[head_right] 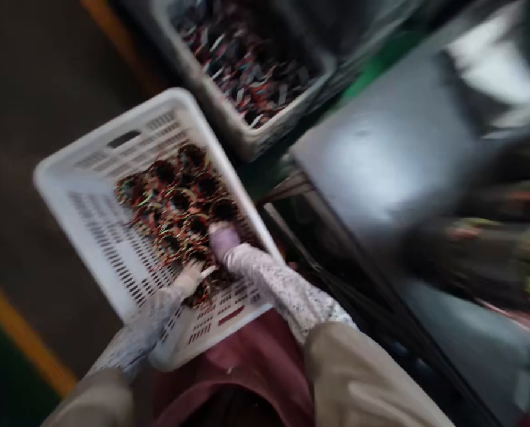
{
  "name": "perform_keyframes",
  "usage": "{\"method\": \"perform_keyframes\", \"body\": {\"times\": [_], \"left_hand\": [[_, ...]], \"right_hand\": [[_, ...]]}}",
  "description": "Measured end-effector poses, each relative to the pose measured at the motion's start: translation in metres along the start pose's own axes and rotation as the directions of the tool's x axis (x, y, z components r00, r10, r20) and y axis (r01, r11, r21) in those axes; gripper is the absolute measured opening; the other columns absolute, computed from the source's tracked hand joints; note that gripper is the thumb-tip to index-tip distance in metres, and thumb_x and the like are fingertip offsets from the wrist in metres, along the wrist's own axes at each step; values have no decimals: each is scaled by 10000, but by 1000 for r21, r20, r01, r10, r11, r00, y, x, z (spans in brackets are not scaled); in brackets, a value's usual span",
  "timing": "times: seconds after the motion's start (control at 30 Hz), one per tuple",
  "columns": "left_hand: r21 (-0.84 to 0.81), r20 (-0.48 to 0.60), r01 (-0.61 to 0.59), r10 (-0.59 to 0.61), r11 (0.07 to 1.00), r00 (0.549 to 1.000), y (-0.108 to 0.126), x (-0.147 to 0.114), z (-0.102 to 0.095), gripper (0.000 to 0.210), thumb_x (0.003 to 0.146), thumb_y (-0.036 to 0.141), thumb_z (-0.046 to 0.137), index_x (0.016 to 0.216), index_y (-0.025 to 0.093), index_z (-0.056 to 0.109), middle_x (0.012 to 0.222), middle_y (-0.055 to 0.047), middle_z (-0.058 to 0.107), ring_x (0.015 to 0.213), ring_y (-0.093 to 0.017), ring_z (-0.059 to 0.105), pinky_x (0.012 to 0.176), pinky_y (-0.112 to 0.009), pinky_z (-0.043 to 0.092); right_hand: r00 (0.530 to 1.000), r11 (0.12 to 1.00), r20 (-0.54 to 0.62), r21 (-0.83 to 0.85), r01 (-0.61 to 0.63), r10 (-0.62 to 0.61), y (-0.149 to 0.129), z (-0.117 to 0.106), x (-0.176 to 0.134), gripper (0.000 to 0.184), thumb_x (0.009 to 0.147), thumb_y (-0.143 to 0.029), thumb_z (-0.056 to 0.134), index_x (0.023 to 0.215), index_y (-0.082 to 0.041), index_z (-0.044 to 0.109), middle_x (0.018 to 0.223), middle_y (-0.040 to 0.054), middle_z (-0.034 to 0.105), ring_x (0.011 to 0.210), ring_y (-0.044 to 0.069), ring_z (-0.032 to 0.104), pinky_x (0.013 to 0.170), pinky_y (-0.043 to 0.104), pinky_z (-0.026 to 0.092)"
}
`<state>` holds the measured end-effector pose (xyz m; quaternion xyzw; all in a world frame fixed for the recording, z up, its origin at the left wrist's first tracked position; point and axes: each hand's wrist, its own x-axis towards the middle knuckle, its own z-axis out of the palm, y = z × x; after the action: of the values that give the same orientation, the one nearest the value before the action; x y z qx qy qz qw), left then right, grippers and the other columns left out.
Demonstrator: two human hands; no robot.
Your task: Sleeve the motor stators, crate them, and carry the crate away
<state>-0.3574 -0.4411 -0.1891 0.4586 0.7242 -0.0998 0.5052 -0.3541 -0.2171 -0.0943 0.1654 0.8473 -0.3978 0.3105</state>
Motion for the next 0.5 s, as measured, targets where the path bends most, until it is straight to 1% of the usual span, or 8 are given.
{"method": "perform_keyframes", "body": {"times": [0.13,0.2,0.23,0.3,0.33,0.37,0.43,0.5], "left_hand": [[142,-48,27,-20,989,999,23,-23,-42,656,699,50,484,1320,209,621,1330,-108,640,1270,-305,573,1106,-495,396],[192,-113,43,-21,981,993,43,-43,-63,602,746,88,426,1286,239,647,1297,-74,667,1215,-285,621,1055,-473,465],[157,-152,54,-29,986,988,58,-55,-72,578,764,106,408,1262,253,662,1275,-57,682,1190,-263,641,1039,-439,490],[-15,-257,32,-35,999,966,97,-74,-94,527,797,151,398,1225,270,683,1238,-33,703,1162,-225,659,1033,-375,509],[-129,-326,-9,-34,992,945,122,-81,-107,501,814,179,404,1219,265,685,1234,-34,705,1170,-220,654,1051,-365,499],[-238,-401,-69,-34,969,916,151,-85,-122,479,830,210,415,1228,253,679,1244,-43,699,1190,-224,641,1080,-373,478],[-417,-529,-216,-43,883,847,219,-81,-159,471,849,282,470,1289,233,630,1313,-56,657,1262,-236,585,1141,-399,415],[-604,-584,-345,-105,719,805,290,-65,-199,592,824,324,563,1403,206,517,1417,-85,575,1346,-245,504,1170,-395,369]], "right_hand": [[965,992,-232,-11,124,-123,1,-39,-143,253,817,-372,686,1030,-242,645,1030,36,711,978,167,649,883,266,526],[793,946,-523,-103,307,-314,37,-66,-229,210,898,-321,578,1083,-245,642,1086,63,711,1019,168,661,902,291,539],[677,963,-687,-150,225,-265,63,-83,-273,219,916,-268,533,1106,-252,640,1097,68,712,1033,173,668,907,306,545],[457,987,-889,-101,-123,-34,126,-121,-354,287,911,-262,525,1177,-242,630,1135,92,708,1061,221,673,936,371,551],[343,956,-934,-12,-293,94,159,-140,-387,305,901,-308,530,1176,-230,636,1133,107,706,1056,256,676,939,417,552],[267,905,-942,75,-418,202,191,-160,-414,328,898,-324,512,1179,-214,640,1157,126,696,1088,287,663,958,458,540],[238,844,-928,126,-522,286,244,-194,-450,352,889,-321,501,1185,-189,640,1212,149,672,1140,312,638,985,491,520],[307,862,-921,57,-504,240,279,-219,-461,341,884,-295,499,1169,-179,645,1239,157,658,1155,311,629,980,488,523]]}}
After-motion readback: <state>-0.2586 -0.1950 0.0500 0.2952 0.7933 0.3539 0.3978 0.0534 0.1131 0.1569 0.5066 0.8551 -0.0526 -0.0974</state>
